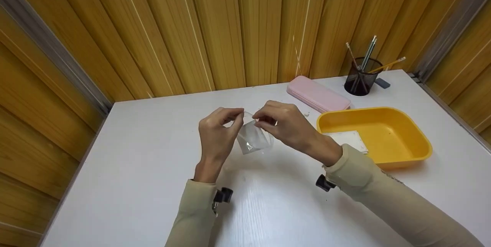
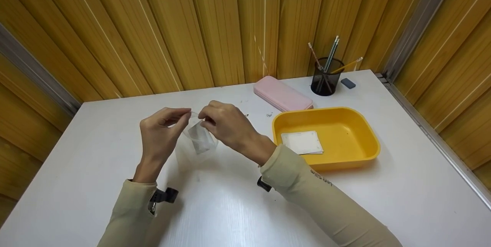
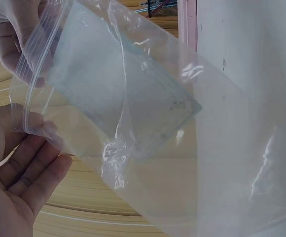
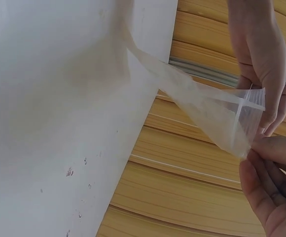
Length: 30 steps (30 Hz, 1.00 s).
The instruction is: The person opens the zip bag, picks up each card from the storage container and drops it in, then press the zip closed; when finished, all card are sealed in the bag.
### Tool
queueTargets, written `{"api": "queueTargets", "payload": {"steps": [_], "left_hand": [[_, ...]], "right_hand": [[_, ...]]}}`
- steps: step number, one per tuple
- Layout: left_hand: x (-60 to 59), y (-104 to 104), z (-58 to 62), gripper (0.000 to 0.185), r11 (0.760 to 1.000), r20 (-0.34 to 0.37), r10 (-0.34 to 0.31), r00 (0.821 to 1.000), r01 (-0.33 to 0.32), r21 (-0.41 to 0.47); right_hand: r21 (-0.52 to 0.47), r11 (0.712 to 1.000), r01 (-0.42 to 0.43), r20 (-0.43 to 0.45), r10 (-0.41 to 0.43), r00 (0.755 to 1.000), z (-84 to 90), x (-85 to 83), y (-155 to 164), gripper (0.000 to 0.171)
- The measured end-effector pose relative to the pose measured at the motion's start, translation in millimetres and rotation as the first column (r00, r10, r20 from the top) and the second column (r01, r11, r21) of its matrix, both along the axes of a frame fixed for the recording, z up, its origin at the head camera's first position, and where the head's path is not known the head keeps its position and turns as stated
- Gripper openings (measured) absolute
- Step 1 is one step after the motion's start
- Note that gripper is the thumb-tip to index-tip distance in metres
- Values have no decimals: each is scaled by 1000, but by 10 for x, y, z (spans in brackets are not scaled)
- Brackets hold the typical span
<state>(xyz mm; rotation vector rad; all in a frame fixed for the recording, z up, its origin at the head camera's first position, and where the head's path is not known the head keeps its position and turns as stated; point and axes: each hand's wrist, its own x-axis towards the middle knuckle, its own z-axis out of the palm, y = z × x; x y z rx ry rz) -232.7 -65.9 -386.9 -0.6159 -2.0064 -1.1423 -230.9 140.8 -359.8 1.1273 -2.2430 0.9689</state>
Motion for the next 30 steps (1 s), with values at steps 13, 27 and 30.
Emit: {"api": "queueTargets", "payload": {"steps": [13,27,30], "left_hand": [[2,-5,-1,10,1000,-27,17,999,-17,9],[-6,-1,-18,9,999,-23,32,999,-32,5],[-5,2,-24,9,1000,-21,25,999,-25,5]], "right_hand": [[-16,1000,-13,5,13,1000,14,-25,58,17],[-22,980,198,136,-193,972,237,16,774,19],[-20,970,243,153,-237,959,233,32,932,17]]}}
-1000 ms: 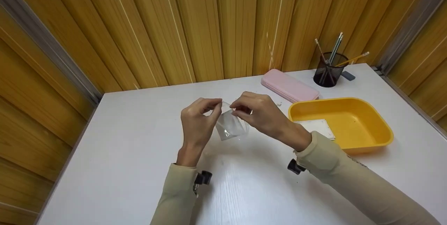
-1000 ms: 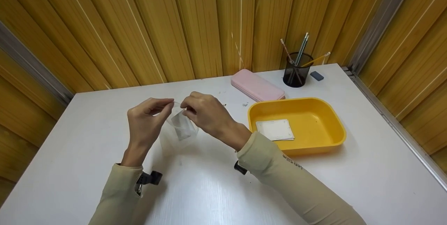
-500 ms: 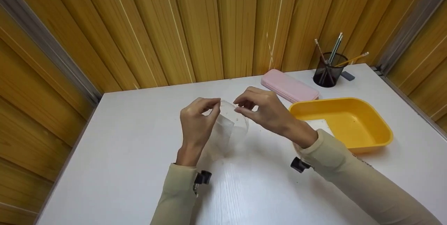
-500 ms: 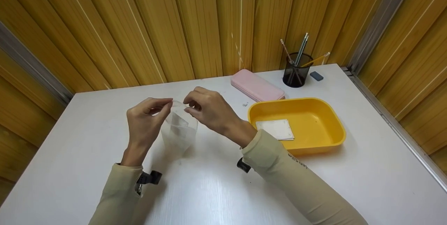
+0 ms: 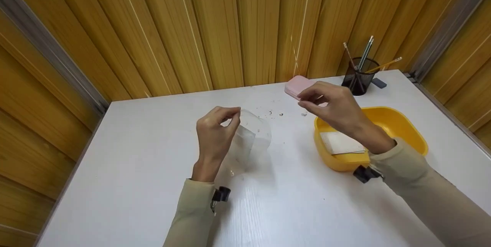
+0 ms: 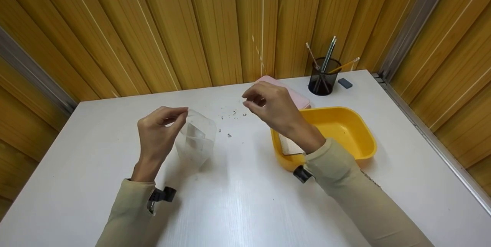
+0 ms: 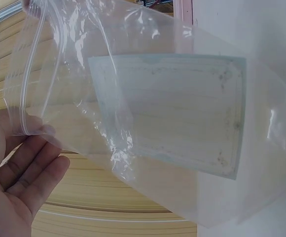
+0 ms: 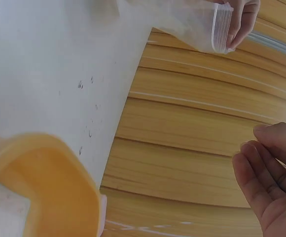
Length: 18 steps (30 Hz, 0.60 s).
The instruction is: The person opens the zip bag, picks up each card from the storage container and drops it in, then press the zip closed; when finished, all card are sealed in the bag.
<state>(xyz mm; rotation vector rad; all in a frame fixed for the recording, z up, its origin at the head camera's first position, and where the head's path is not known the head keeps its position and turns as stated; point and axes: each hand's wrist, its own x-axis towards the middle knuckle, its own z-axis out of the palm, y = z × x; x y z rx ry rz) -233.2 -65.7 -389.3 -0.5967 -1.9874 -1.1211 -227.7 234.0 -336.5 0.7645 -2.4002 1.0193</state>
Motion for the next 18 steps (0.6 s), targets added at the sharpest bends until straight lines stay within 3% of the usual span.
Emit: {"api": "queueTargets", "payload": {"steps": [18], "left_hand": [[4,-2,3,7,1000,10,-4,1000,4,8]], "right_hand": [[66,979,191,113,-198,974,-273,49,766,16]]}}
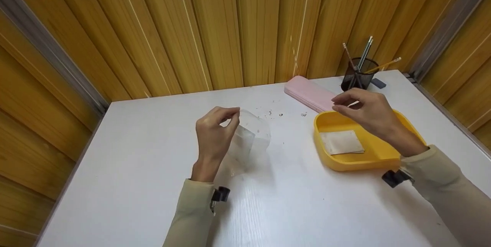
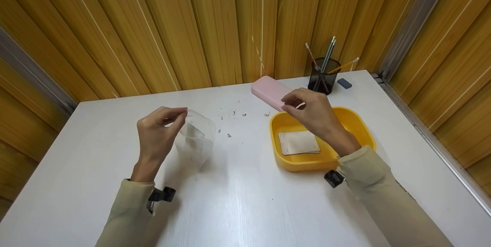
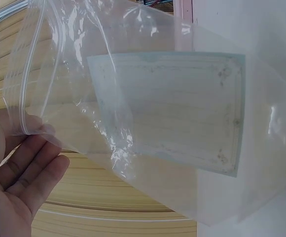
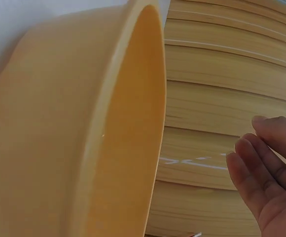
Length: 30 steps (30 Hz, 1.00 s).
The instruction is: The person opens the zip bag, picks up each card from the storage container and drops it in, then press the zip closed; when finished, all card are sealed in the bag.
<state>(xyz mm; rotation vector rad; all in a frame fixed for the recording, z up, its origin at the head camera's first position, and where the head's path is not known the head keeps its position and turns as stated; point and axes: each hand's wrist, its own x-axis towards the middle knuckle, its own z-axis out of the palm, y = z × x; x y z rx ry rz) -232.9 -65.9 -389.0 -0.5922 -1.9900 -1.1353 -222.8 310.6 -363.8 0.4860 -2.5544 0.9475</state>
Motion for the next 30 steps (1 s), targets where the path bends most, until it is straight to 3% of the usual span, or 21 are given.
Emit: {"api": "queueTargets", "payload": {"steps": [9,17,30], "left_hand": [[-3,-13,3,9,1000,-11,-2,1000,2,2],[-7,-14,-4,11,1000,-10,-3,1000,3,-6],[-11,-3,-8,10,1000,-9,-6,1000,6,-3]], "right_hand": [[31,999,23,186,-28,982,-176,-5,304,26],[134,990,39,400,-90,912,-348,-81,501,40],[192,981,-8,511,-93,855,-618,-146,686,54]]}}
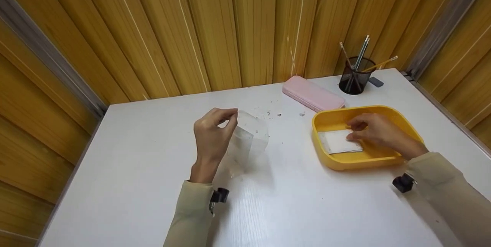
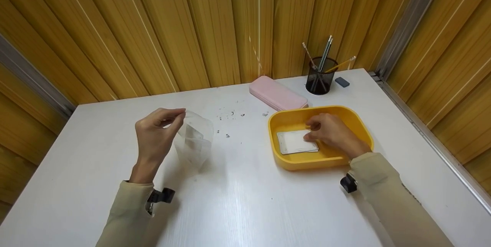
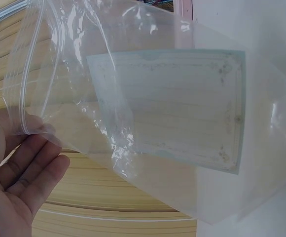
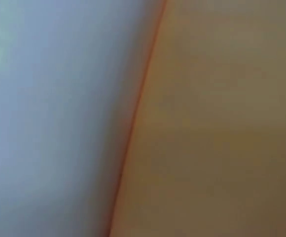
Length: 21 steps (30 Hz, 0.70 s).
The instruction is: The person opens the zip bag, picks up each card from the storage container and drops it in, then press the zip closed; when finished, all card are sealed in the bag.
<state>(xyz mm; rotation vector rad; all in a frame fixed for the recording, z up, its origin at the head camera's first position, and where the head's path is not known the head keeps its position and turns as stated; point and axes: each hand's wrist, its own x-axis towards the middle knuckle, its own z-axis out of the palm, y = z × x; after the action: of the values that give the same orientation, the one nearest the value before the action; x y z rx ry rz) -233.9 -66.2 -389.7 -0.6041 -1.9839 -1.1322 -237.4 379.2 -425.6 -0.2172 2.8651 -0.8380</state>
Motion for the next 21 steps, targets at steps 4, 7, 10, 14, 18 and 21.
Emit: {"api": "queueTargets", "payload": {"steps": [4,7,10,14,18,21], "left_hand": [[-5,6,-1,10,1000,-5,1,1000,-1,-3],[-5,8,-2,10,1000,-7,3,1000,-3,-5],[-10,7,-7,11,1000,-10,1,1000,-1,-5],[-11,6,-4,11,1000,-18,-3,1000,3,-5],[-8,8,4,11,1000,-21,-3,1000,3,-5],[-7,9,6,11,1000,-21,-6,1000,6,-4]], "right_hand": [[-1,1000,1,13,-1,1000,-24,5,36,55],[4,1000,-3,10,3,1000,-40,9,53,52],[-2,1000,-7,-4,7,1000,-51,10,66,46],[-34,999,0,-1,0,1000,-55,18,100,41],[-59,998,29,26,-28,999,-53,25,132,39],[-70,996,50,38,-47,998,-38,31,149,39]]}}
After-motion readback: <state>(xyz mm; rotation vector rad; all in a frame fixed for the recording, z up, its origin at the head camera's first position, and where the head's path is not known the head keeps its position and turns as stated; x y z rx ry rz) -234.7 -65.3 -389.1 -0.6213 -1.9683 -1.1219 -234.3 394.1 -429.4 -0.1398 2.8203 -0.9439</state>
